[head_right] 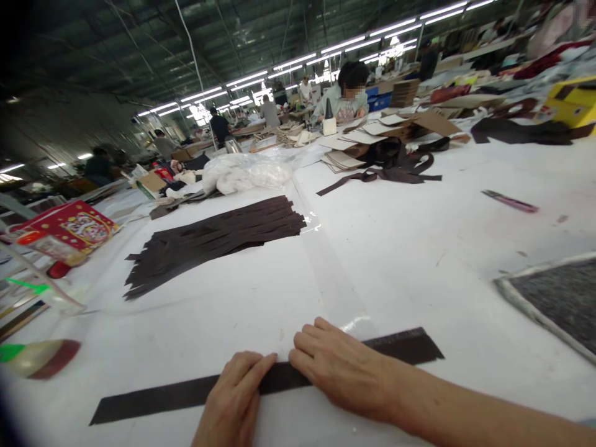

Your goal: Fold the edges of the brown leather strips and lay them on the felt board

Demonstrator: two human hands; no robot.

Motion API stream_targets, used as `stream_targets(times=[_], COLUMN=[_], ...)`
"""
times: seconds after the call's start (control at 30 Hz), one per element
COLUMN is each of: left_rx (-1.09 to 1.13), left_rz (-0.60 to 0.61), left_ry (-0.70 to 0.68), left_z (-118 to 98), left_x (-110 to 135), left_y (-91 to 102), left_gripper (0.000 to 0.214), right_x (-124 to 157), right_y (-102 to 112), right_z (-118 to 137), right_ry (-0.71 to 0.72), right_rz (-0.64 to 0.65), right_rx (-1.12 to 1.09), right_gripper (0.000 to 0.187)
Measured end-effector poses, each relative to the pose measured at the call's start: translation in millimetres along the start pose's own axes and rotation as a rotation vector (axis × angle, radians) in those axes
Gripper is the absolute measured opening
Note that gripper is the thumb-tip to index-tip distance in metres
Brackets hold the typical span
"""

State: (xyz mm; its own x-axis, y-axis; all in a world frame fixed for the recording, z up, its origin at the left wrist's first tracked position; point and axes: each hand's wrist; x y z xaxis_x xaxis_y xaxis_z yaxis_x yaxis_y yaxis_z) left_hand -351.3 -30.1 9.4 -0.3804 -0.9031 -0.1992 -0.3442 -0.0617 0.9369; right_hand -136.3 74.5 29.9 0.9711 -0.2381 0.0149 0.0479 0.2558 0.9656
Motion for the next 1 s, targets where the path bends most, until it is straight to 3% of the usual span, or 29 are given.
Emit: stream_targets(times=[0.3, 0.73, 1.0], left_rx=[-0.035, -0.445, -0.51], left_rz=[-0.007, 0.039, 0.069], left_ry=[-0.109, -0.139, -0.146], left_z=[14, 4, 1], left_x=[11, 1, -2], left_y=[-19.5, -11.0, -8.8], left_gripper=[0.048, 0.05, 0.058], right_x=[14, 30, 51], right_y=[-1, 4, 7], right_z=[-8, -11, -17], right_ry=[0.112, 0.102, 0.078], right_rz=[-0.048, -0.054, -0.053], right_rx=[0.136, 0.222, 0.27], right_gripper=[0.019, 0.022, 0.022])
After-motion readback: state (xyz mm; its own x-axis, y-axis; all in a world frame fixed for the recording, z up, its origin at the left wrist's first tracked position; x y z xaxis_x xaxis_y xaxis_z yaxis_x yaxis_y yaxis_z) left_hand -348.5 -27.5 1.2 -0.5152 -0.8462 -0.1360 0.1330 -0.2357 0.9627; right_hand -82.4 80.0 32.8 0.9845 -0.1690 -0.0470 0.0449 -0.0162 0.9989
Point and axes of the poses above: each hand's wrist, its own x-axis away from the middle knuckle, its own y-axis out of the back of the hand, z = x × y, and after that the axes turned 13 degrees about z, right-handed
